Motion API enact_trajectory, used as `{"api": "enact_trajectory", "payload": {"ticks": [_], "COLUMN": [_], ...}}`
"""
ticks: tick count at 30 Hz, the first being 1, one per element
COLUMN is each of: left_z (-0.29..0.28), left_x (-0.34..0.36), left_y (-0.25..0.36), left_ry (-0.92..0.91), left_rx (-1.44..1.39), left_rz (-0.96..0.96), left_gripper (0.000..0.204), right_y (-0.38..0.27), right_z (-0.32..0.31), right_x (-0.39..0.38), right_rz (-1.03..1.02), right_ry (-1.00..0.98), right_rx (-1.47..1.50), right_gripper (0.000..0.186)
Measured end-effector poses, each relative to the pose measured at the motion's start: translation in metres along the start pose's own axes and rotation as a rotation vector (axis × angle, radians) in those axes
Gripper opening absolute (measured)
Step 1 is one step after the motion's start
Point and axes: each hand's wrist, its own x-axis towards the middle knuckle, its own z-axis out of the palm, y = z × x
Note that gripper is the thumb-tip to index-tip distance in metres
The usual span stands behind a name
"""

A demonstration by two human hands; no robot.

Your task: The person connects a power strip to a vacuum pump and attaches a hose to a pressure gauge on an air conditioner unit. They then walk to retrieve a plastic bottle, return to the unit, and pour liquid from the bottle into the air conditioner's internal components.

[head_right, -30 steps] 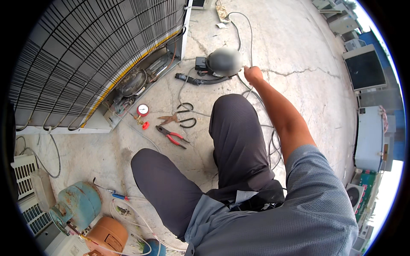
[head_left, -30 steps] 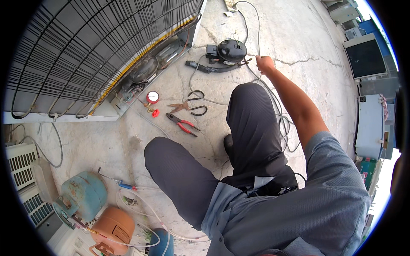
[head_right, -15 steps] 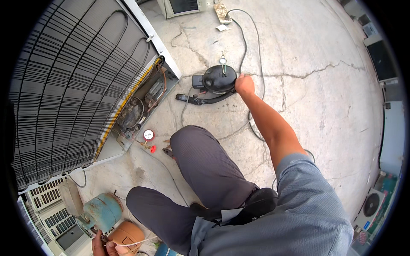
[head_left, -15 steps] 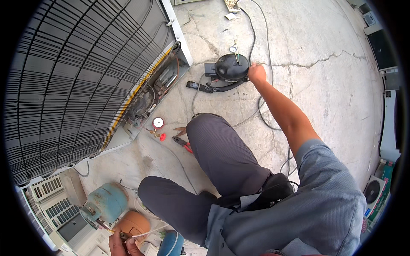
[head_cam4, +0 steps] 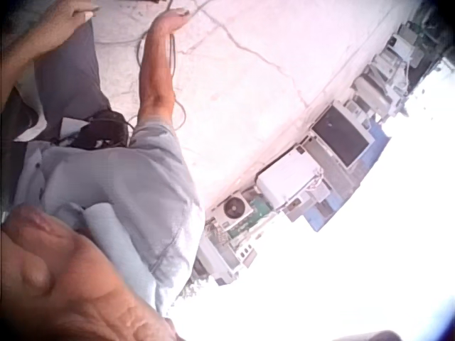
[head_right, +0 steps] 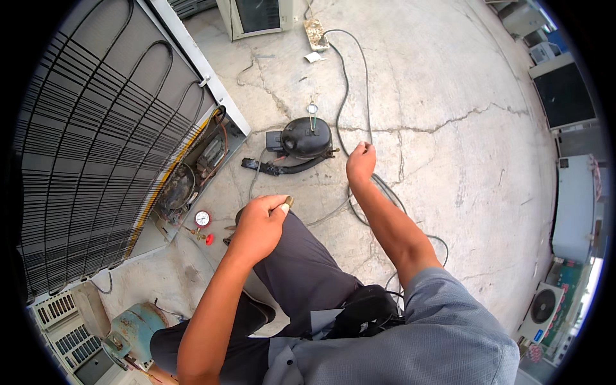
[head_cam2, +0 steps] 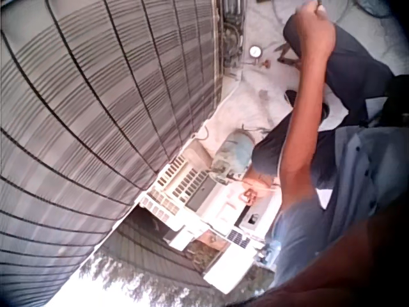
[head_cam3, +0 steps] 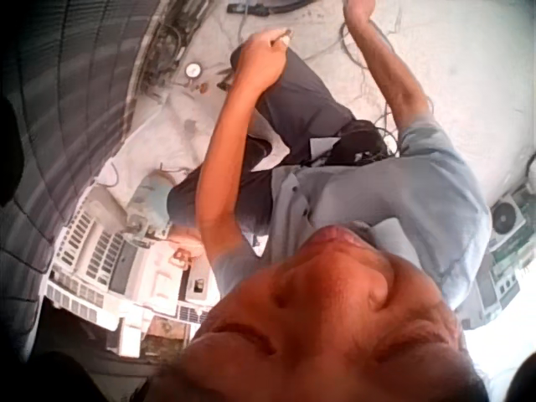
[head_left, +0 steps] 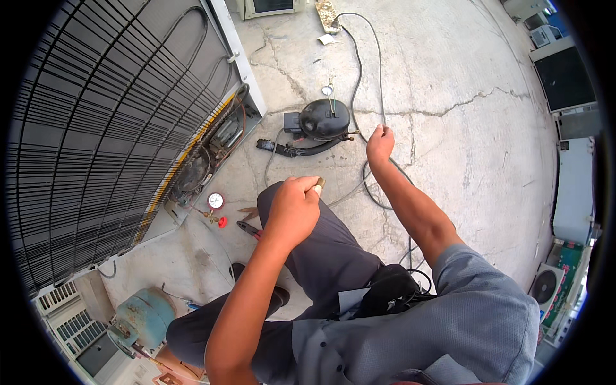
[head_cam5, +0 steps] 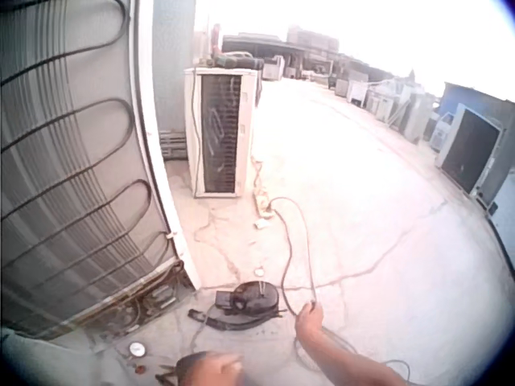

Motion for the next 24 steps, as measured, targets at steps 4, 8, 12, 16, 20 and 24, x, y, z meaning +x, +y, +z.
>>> {"api": "enact_trajectory", "payload": {"ticks": [4,8,12,16,20,24], "left_z": [0.048,0.067,0.052,0.004,-0.016,-0.049], "left_x": [0.045,0.05,0.026,-0.03,-0.113,-0.182], "left_y": [-0.034,-0.036,-0.018,0.018,0.021,0.032], "left_ry": [0.089,0.06,0.049,-0.075,-0.065,-0.113], "left_rx": [-0.018,-0.038,0.213,0.43,0.131,-0.104], "left_rz": [-0.012,-0.023,0.039,-0.086,-0.07,-0.354], "left_gripper": [0.032,0.041,0.036,0.035,0.034,0.035], "right_y": [-0.06,-0.069,-0.067,-0.054,-0.042,-0.031], "right_z": [-0.101,-0.12,-0.102,-0.085,-0.078,-0.07], "right_x": [-0.097,-0.116,-0.106,-0.069,-0.026,0.005], "right_rz": [-0.595,-1.015,-1.051,-0.857,-0.751,-0.71], "right_ry": [-0.519,-0.68,-0.685,-0.506,-0.386,-0.381], "right_rx": [0.024,-0.099,-0.078,-0.105,-0.178,-0.168], "right_gripper": [0.043,0.04,0.026,0.019,0.016,0.019]}}
